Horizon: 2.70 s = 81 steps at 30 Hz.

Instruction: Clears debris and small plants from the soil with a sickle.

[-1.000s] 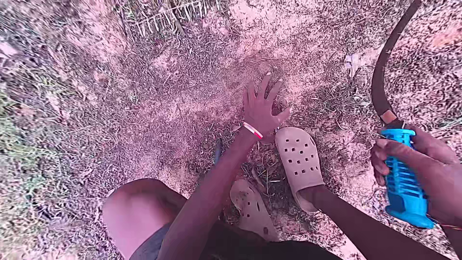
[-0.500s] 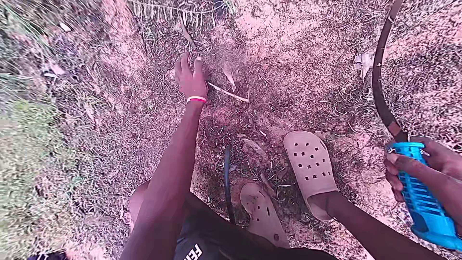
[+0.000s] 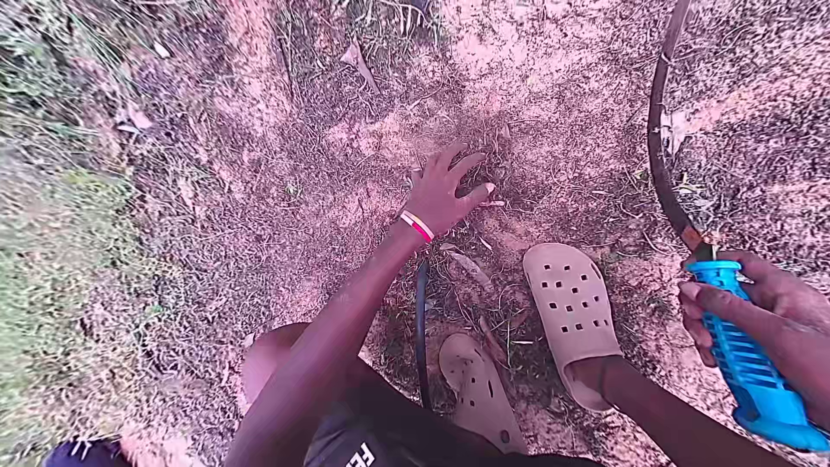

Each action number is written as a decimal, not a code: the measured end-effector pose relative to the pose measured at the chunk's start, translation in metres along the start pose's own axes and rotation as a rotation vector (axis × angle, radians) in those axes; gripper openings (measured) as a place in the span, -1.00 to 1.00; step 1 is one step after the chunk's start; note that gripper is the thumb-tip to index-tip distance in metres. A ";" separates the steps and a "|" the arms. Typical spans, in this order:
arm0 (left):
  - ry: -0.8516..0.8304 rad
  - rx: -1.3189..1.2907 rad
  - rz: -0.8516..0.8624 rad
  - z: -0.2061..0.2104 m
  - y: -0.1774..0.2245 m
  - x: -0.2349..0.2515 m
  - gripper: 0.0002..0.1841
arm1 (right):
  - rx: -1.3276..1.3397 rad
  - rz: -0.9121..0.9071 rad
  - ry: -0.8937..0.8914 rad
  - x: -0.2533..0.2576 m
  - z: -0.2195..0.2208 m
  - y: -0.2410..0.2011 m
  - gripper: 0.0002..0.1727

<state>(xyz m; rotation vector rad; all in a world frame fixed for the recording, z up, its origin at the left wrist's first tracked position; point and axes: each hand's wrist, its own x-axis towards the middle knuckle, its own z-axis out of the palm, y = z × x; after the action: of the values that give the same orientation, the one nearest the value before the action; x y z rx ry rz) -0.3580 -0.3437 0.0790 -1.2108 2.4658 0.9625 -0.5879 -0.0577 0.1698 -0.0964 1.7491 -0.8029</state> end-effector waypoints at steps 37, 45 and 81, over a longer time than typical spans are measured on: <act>0.106 -0.505 -0.359 0.004 -0.048 0.013 -0.44 | 0.011 0.075 -0.033 0.010 0.004 0.002 -0.63; 0.304 -0.249 -0.419 -0.009 -0.055 0.027 -0.39 | -0.604 -0.270 0.194 0.015 0.018 0.015 -0.29; 0.243 -0.130 -0.467 -0.011 -0.093 0.007 -0.69 | -0.760 -0.689 0.105 0.055 0.094 -0.020 -0.52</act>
<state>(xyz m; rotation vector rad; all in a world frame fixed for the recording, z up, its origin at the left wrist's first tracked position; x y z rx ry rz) -0.2899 -0.3966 0.0413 -1.9348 2.1453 0.8914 -0.5305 -0.1412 0.1246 -1.2321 2.0595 -0.5670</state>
